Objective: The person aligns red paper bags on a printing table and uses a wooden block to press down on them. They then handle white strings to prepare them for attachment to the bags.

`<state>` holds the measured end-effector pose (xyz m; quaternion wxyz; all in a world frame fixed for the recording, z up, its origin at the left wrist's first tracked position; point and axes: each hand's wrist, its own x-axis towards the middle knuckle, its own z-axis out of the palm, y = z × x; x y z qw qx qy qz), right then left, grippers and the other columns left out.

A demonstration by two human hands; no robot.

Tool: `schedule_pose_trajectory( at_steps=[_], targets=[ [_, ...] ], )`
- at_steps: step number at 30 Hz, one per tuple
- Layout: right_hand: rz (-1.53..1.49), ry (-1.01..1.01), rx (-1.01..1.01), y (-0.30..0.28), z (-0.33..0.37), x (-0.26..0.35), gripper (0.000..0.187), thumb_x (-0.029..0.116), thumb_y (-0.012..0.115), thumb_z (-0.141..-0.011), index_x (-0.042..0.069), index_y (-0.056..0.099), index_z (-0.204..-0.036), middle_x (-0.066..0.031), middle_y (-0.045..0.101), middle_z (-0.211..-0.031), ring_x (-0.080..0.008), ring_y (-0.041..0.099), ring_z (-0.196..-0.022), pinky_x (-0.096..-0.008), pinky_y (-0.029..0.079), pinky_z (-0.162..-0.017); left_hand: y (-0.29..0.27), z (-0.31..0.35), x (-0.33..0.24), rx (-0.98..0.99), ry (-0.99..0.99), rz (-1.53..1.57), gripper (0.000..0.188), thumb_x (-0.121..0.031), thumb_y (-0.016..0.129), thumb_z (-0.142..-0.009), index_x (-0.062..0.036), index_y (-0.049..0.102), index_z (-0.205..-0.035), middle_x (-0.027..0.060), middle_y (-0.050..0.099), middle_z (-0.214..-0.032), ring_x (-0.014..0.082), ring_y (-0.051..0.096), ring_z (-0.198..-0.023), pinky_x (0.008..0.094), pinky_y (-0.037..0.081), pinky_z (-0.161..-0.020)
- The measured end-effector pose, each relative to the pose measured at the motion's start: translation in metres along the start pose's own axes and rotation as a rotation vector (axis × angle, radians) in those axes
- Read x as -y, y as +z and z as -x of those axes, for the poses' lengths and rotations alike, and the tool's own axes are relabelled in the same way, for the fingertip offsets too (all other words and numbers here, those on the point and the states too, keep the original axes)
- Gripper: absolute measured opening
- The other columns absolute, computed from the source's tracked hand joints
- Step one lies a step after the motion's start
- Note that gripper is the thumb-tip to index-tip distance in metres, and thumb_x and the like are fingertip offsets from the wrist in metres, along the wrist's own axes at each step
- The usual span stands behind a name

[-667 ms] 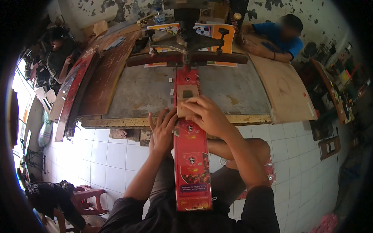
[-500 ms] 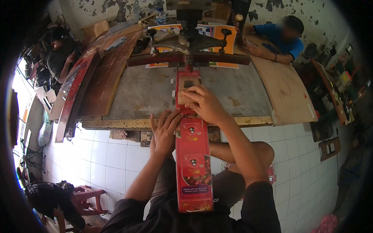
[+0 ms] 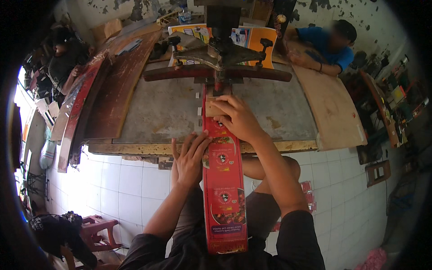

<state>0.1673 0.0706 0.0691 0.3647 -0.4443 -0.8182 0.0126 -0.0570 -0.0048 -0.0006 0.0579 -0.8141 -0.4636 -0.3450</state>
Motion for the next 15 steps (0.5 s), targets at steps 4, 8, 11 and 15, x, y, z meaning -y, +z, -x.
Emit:
schedule_pose_trajectory(
  at_steps=[4, 8, 11, 15],
  targets=[
    [0.043, -0.007, -0.032, -0.003, 0.004, 0.004, 0.046, 0.014, 0.084, -0.087, 0.011, 0.074, -0.131, -0.0046, 0.065, -0.133, -0.0318, 0.059, -0.123, -0.0456, 0.049, -0.107, 0.002, 0.001, 0.003, -0.024, 0.004, -0.002, 0.047, -0.016, 0.063, -0.094, -0.0236, 0.067, -0.140, -0.0093, 0.062, -0.151, 0.0175, 0.054, -0.141, 0.0558, 0.007, -0.131],
    [0.088, -0.031, -0.022, -0.003, 0.001, -0.003, 0.045, 0.013, 0.085, -0.084, 0.012, 0.074, -0.128, -0.0032, 0.065, -0.131, -0.0294, 0.059, -0.122, -0.0455, 0.048, -0.105, 0.003, 0.002, 0.003, -0.039, 0.002, 0.028, 0.046, -0.013, 0.061, -0.093, -0.0221, 0.068, -0.138, -0.0086, 0.063, -0.149, 0.0179, 0.055, -0.140, 0.0556, 0.008, -0.131],
    [0.119, -0.023, -0.028, -0.002, 0.001, -0.006, 0.045, 0.013, 0.085, -0.084, 0.012, 0.075, -0.128, -0.0027, 0.065, -0.131, -0.0296, 0.060, -0.121, -0.0464, 0.046, -0.106, 0.000, 0.001, 0.001, -0.027, 0.000, 0.040, 0.047, -0.011, 0.061, -0.093, -0.0211, 0.068, -0.138, -0.0083, 0.063, -0.149, 0.0179, 0.055, -0.140, 0.0555, 0.008, -0.131],
    [0.155, -0.014, -0.047, 0.001, 0.002, -0.003, 0.043, 0.015, 0.085, -0.083, 0.011, 0.075, -0.125, -0.0009, 0.066, -0.129, -0.0276, 0.060, -0.120, -0.0452, 0.046, -0.106, -0.001, 0.000, 0.002, -0.025, 0.008, 0.027, 0.046, -0.011, 0.061, -0.092, -0.0204, 0.068, -0.137, -0.0075, 0.063, -0.150, 0.0183, 0.056, -0.139, 0.0552, 0.009, -0.131]
  ],
)
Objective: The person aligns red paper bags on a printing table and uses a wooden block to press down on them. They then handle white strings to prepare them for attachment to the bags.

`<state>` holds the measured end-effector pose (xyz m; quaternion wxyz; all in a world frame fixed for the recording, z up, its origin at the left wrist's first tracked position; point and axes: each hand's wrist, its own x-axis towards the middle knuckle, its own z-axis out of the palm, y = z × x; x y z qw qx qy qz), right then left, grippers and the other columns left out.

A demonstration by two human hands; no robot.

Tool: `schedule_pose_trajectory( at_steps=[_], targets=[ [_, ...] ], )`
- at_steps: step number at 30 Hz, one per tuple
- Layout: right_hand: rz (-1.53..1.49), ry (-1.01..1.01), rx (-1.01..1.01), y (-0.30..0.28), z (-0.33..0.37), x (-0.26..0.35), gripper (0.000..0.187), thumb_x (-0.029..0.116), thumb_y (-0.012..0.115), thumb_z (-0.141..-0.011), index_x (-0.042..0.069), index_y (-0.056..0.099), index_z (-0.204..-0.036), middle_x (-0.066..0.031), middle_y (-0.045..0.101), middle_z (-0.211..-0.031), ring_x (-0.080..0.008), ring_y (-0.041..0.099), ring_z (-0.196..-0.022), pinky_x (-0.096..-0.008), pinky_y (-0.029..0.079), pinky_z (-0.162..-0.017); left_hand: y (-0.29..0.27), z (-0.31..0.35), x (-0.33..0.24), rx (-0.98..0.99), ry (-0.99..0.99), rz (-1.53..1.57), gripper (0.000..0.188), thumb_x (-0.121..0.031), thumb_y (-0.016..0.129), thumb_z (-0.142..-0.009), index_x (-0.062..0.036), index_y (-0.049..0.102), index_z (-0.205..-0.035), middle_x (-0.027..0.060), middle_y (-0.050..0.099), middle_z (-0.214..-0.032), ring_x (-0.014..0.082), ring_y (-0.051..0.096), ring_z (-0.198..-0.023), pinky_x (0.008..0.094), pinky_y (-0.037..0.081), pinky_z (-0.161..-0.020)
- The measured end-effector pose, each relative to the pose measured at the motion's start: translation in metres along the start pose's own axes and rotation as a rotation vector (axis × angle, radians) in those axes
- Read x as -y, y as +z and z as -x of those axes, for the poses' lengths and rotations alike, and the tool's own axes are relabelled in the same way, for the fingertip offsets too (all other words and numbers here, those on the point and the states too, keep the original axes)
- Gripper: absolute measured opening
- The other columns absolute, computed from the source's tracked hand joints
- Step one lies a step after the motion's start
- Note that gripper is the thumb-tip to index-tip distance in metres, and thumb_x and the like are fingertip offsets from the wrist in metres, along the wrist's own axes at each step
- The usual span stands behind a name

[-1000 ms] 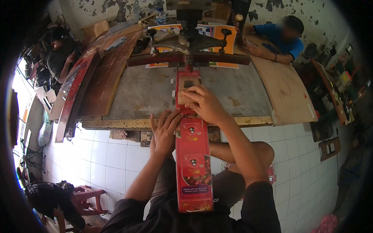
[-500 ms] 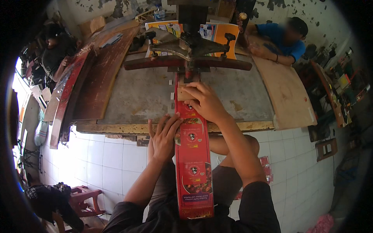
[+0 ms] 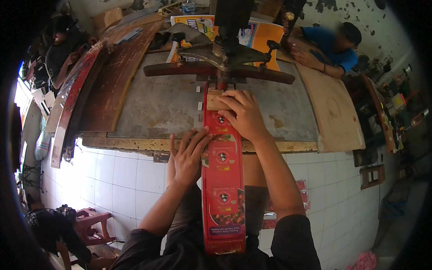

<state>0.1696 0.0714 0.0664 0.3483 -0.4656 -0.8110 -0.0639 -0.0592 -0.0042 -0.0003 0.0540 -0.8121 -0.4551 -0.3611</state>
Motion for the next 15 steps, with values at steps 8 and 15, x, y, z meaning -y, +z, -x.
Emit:
schedule_pose_trajectory(
  at_steps=[8, 15],
  targets=[
    [-0.001, -0.002, -0.031, 0.0015, -0.0003, 0.0004, 0.041, 0.017, 0.086, -0.085, 0.010, 0.076, -0.124, -0.0021, 0.069, -0.128, -0.0272, 0.062, -0.120, -0.0451, 0.048, -0.104, -0.0021, -0.0005, 0.0007, 0.010, 0.006, 0.017, 0.049, -0.010, 0.063, -0.091, -0.0198, 0.068, -0.139, -0.0065, 0.062, -0.151, 0.0189, 0.054, -0.141, 0.0537, 0.013, -0.129],
    [-0.029, 0.021, -0.029, 0.0012, 0.0005, 0.0003, 0.039, 0.013, 0.085, -0.085, 0.010, 0.076, -0.123, -0.0024, 0.069, -0.128, -0.0284, 0.062, -0.120, -0.0456, 0.050, -0.104, -0.0034, 0.0011, 0.0003, 0.021, 0.005, 0.010, 0.049, -0.011, 0.062, -0.092, -0.0205, 0.067, -0.140, -0.0073, 0.062, -0.151, 0.0187, 0.053, -0.141, 0.0525, 0.014, -0.129]
  ],
)
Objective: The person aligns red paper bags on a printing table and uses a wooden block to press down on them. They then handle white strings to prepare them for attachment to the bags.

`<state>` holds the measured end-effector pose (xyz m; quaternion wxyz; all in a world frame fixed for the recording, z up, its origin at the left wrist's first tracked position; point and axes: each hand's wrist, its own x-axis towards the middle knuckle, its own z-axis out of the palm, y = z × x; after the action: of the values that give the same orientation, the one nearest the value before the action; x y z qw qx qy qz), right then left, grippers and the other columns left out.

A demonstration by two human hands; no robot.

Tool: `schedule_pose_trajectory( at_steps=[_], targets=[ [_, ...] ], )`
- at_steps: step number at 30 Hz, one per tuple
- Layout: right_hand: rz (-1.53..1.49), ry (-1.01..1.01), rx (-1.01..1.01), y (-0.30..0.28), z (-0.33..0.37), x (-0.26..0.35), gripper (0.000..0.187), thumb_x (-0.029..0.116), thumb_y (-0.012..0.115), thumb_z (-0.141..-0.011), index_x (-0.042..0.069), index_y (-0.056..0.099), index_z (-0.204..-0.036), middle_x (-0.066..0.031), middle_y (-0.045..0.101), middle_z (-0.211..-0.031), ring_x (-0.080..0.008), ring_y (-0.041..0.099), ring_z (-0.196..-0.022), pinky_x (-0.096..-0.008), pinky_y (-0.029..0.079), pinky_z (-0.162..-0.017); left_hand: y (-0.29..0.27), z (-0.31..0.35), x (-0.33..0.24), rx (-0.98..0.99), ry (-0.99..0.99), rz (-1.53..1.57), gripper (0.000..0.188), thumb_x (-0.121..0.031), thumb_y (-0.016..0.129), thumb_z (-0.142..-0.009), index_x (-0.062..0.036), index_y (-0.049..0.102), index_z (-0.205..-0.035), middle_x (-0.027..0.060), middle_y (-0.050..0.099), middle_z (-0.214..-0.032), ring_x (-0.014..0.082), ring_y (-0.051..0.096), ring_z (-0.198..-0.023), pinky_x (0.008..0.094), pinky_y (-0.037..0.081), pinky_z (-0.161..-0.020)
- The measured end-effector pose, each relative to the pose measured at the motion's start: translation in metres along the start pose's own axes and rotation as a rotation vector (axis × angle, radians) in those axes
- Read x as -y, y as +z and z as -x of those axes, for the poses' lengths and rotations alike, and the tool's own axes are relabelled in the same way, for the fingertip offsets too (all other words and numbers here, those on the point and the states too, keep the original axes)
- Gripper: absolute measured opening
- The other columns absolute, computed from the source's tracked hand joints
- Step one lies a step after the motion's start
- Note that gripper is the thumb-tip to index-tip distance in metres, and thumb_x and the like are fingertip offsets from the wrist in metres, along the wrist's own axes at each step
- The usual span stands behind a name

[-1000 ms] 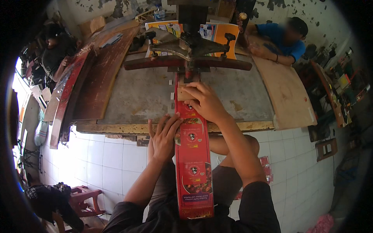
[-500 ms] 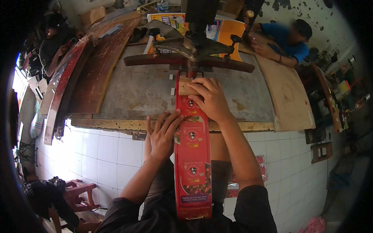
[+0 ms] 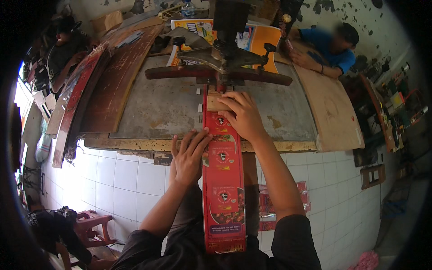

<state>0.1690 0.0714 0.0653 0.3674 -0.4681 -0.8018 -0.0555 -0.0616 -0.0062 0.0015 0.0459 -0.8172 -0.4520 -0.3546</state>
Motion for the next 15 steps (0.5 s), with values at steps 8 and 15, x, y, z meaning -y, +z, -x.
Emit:
schedule_pose_trajectory(
  at_steps=[8, 15],
  targets=[
    [-0.039, 0.001, -0.042, -0.003, 0.002, -0.002, 0.038, 0.018, 0.086, -0.084, 0.008, 0.074, -0.119, -0.0035, 0.068, -0.124, -0.0298, 0.062, -0.117, -0.0462, 0.050, -0.103, -0.007, -0.003, -0.005, 0.040, -0.016, -0.001, 0.052, -0.011, 0.059, -0.096, -0.0236, 0.065, -0.146, -0.0088, 0.060, -0.155, 0.0184, 0.053, -0.142, 0.0519, 0.018, -0.128],
    [-0.011, 0.035, -0.062, -0.001, 0.006, -0.001, 0.039, 0.023, 0.085, -0.087, 0.007, 0.072, -0.119, -0.0063, 0.068, -0.125, -0.0316, 0.063, -0.119, -0.0471, 0.050, -0.103, -0.004, 0.001, -0.003, 0.025, 0.015, -0.038, 0.050, -0.017, 0.062, -0.098, -0.0225, 0.062, -0.148, -0.0068, 0.059, -0.156, 0.0192, 0.051, -0.144, 0.0510, 0.019, -0.128]
  ],
)
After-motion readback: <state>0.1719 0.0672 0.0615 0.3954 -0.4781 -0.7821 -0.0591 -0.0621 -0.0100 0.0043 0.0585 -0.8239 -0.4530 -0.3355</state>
